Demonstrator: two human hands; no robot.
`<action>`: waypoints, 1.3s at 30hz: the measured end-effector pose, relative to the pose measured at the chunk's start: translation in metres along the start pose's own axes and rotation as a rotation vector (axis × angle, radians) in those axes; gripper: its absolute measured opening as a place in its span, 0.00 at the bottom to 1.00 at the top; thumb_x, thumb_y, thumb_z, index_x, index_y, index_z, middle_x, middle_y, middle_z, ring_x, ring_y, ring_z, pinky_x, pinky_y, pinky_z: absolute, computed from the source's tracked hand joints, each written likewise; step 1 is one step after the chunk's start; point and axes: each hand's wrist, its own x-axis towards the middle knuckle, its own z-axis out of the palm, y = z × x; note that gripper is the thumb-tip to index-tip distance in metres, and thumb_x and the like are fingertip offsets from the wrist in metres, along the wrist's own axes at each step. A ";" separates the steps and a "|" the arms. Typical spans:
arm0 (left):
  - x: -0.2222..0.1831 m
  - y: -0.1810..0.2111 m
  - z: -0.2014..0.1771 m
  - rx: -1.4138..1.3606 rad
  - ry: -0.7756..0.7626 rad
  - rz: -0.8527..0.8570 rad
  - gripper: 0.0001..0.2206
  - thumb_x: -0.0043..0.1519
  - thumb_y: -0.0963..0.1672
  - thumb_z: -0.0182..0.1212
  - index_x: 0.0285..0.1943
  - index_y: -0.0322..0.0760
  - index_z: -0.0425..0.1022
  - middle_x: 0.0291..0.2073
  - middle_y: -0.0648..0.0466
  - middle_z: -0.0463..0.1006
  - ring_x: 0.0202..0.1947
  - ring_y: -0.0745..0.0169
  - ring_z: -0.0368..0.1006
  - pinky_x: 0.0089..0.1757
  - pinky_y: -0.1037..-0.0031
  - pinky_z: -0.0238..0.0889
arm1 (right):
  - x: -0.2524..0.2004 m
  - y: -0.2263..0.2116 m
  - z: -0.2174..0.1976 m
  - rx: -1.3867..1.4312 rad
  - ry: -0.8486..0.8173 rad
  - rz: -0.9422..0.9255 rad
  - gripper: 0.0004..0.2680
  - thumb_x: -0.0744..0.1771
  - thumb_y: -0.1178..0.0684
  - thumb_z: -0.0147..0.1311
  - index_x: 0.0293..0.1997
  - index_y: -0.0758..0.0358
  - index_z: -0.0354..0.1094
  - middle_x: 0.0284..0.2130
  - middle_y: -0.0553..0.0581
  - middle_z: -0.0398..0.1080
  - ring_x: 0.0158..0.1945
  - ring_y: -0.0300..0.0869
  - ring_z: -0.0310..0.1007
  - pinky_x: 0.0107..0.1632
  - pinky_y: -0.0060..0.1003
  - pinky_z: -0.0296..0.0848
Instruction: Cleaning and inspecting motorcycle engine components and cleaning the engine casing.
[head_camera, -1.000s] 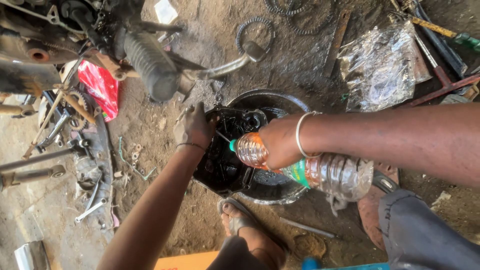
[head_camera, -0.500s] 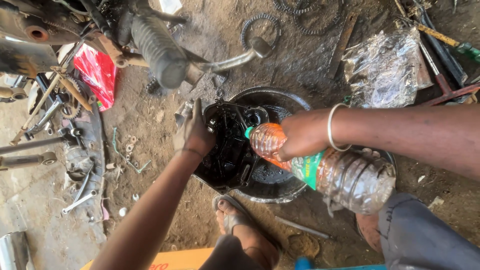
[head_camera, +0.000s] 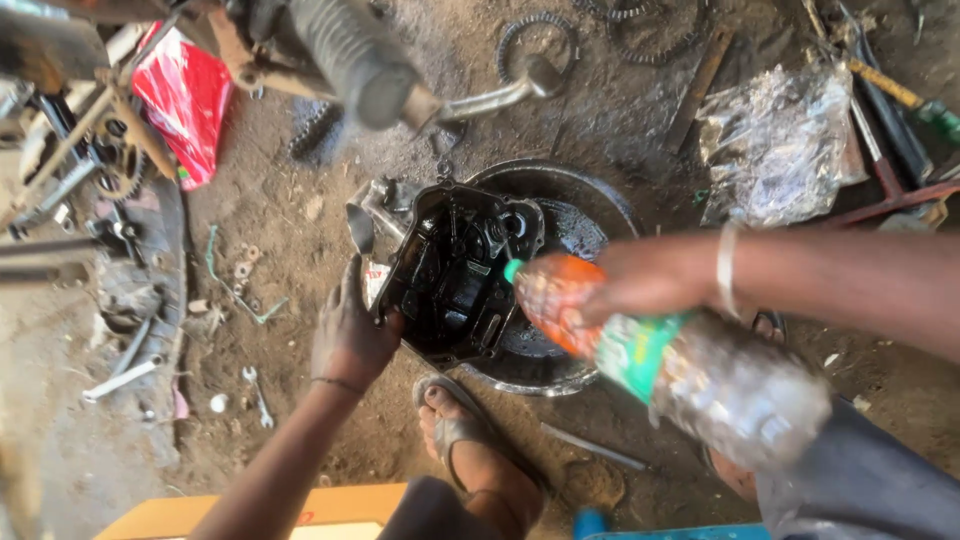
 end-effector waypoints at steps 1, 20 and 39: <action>-0.001 -0.003 0.001 -0.020 0.037 0.043 0.44 0.58 0.49 0.63 0.80 0.42 0.38 0.65 0.36 0.63 0.64 0.38 0.62 0.61 0.55 0.60 | 0.001 0.008 0.009 0.133 -0.023 -0.028 0.18 0.64 0.41 0.56 0.41 0.71 0.76 0.29 0.61 0.76 0.30 0.47 0.75 0.38 0.47 0.75; -0.016 -0.007 -0.020 -0.265 -0.073 0.000 0.38 0.59 0.53 0.62 0.77 0.49 0.48 0.56 0.41 0.73 0.54 0.43 0.73 0.50 0.56 0.71 | -0.003 0.021 0.033 0.691 -0.019 -0.009 0.19 0.62 0.43 0.59 0.48 0.70 0.77 0.31 0.58 0.80 0.29 0.39 0.77 0.33 0.34 0.76; -0.006 -0.006 -0.014 -0.481 -0.205 -0.044 0.34 0.63 0.48 0.61 0.79 0.56 0.51 0.46 0.52 0.81 0.39 0.63 0.73 0.35 0.73 0.70 | -0.003 -0.048 0.038 0.202 -0.213 -0.080 0.24 0.63 0.43 0.60 0.65 0.61 0.65 0.51 0.57 0.77 0.56 0.42 0.77 0.60 0.38 0.75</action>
